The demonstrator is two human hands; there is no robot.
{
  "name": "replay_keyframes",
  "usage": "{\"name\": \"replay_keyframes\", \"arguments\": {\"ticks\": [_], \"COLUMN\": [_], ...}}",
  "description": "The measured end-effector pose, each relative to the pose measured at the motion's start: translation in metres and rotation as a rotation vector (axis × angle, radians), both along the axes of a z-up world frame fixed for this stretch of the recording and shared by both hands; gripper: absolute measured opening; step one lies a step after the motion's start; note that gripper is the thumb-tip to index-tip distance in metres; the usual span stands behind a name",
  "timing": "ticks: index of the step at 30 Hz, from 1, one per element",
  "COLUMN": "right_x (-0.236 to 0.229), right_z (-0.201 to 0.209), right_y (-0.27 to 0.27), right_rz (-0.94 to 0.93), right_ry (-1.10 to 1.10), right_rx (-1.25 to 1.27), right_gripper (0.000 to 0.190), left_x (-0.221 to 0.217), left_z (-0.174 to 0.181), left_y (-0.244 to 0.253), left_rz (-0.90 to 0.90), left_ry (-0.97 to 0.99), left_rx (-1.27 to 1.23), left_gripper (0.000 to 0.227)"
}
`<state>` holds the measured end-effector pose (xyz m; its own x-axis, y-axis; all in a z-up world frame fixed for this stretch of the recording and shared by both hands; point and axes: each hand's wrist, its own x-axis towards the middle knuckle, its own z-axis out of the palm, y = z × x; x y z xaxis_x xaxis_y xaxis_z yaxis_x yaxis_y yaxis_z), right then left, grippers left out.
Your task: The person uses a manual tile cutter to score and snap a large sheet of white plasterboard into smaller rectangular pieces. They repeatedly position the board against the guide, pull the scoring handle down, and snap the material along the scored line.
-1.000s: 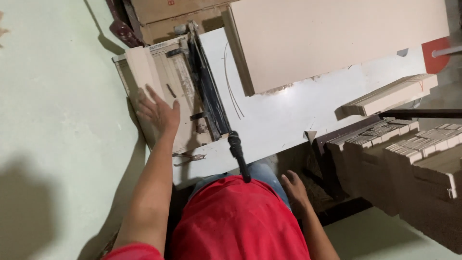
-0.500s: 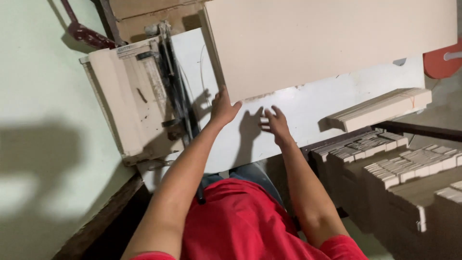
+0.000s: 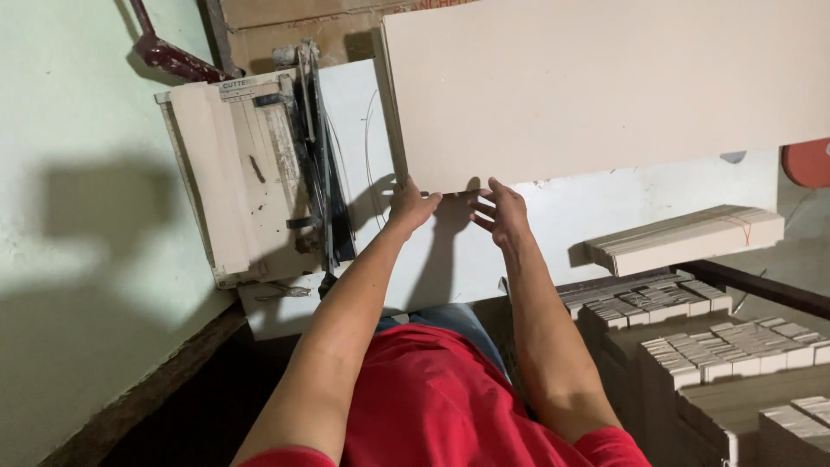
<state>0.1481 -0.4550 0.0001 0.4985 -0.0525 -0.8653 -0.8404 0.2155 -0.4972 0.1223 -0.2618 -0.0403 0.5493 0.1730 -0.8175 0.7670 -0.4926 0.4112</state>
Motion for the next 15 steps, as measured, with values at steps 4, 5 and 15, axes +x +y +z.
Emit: {"name": "replay_keyframes", "arguments": {"ticks": [4, 5, 15], "right_x": [0.002, 0.002, -0.020], "right_z": [-0.013, -0.022, -0.034], "right_y": [-0.007, -0.010, -0.037], "right_rz": [-0.082, -0.118, -0.204], "right_ry": [0.005, 0.005, -0.092], "right_rx": [-0.025, -0.014, 0.107], "right_gripper": [0.040, 0.028, 0.017], "left_x": [0.006, 0.008, -0.015], "left_z": [0.027, 0.038, 0.027], "left_y": [0.001, 0.001, 0.009], "left_rz": [0.010, 0.019, 0.311], "left_ry": [-0.010, -0.012, -0.268], "left_rx": [-0.012, -0.034, -0.410], "left_gripper": [0.088, 0.082, 0.031]}}
